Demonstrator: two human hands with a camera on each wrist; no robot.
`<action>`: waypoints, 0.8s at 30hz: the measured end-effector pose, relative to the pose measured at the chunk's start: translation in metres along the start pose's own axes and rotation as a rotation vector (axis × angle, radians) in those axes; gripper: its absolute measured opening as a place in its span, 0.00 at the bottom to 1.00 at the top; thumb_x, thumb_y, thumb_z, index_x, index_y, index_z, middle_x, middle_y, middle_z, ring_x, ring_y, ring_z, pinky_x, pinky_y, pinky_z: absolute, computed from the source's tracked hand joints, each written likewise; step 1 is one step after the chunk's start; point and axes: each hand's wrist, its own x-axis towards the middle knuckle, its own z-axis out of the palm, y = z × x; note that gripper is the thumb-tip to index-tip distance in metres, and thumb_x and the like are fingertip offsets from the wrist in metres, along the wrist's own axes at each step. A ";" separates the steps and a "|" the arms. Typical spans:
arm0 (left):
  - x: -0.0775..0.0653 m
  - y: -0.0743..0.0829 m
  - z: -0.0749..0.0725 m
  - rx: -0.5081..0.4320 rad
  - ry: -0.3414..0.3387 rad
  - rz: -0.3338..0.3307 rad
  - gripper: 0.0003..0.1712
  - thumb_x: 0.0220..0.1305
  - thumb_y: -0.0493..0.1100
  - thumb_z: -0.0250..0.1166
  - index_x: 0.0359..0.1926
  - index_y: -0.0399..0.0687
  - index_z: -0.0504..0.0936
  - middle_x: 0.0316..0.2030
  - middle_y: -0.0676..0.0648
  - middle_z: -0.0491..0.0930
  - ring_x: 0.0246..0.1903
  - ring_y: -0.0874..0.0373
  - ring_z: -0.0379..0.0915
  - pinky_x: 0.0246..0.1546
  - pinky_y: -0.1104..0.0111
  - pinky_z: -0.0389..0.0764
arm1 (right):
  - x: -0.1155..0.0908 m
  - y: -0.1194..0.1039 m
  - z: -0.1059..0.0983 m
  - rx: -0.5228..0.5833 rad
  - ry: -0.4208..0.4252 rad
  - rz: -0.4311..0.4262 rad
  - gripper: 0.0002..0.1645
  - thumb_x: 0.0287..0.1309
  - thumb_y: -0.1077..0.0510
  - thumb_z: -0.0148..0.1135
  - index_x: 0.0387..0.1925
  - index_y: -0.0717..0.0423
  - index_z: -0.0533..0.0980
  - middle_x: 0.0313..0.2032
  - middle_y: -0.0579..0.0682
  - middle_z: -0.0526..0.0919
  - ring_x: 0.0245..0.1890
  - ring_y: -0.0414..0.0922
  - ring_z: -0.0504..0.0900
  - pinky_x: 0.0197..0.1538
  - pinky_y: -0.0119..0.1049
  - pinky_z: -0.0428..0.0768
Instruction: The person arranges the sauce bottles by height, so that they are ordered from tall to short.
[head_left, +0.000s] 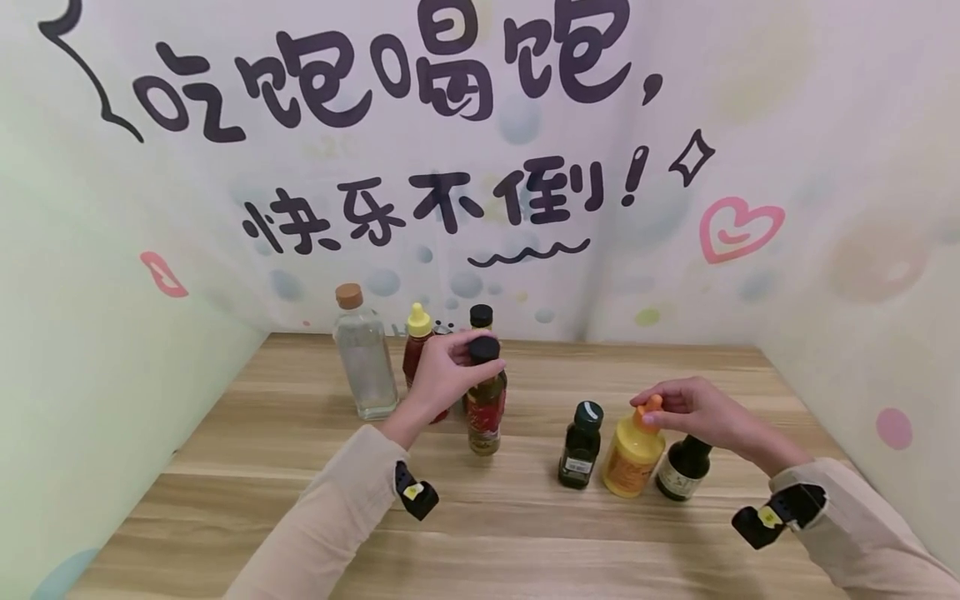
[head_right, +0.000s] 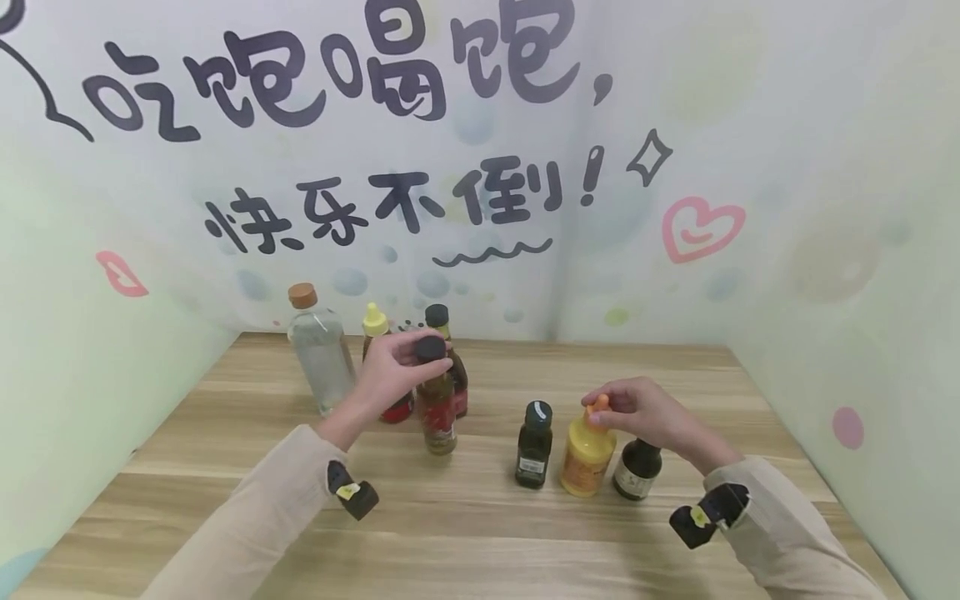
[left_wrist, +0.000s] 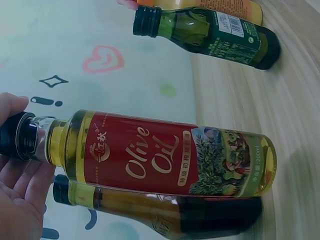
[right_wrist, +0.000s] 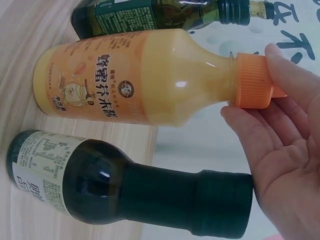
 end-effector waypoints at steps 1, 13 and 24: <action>0.002 0.000 0.002 0.004 -0.002 0.005 0.19 0.47 0.39 0.69 0.43 0.42 0.80 0.40 0.44 0.78 0.36 0.56 0.78 0.38 0.66 0.77 | 0.000 0.000 0.000 0.001 0.001 0.004 0.21 0.53 0.56 0.60 0.45 0.68 0.73 0.40 0.60 0.79 0.37 0.39 0.79 0.39 0.37 0.78; 0.018 0.003 0.028 0.051 -0.096 0.054 0.19 0.49 0.38 0.68 0.44 0.41 0.79 0.41 0.43 0.78 0.36 0.56 0.78 0.36 0.70 0.77 | 0.000 -0.002 -0.001 -0.015 -0.004 -0.001 0.21 0.53 0.56 0.60 0.45 0.67 0.73 0.39 0.59 0.79 0.36 0.41 0.79 0.38 0.33 0.78; 0.032 0.000 0.047 0.107 -0.106 -0.002 0.21 0.50 0.40 0.67 0.48 0.43 0.77 0.44 0.43 0.77 0.39 0.55 0.77 0.40 0.68 0.76 | 0.001 0.000 0.000 -0.011 -0.005 -0.025 0.20 0.53 0.59 0.59 0.44 0.69 0.73 0.39 0.60 0.79 0.35 0.39 0.79 0.38 0.32 0.78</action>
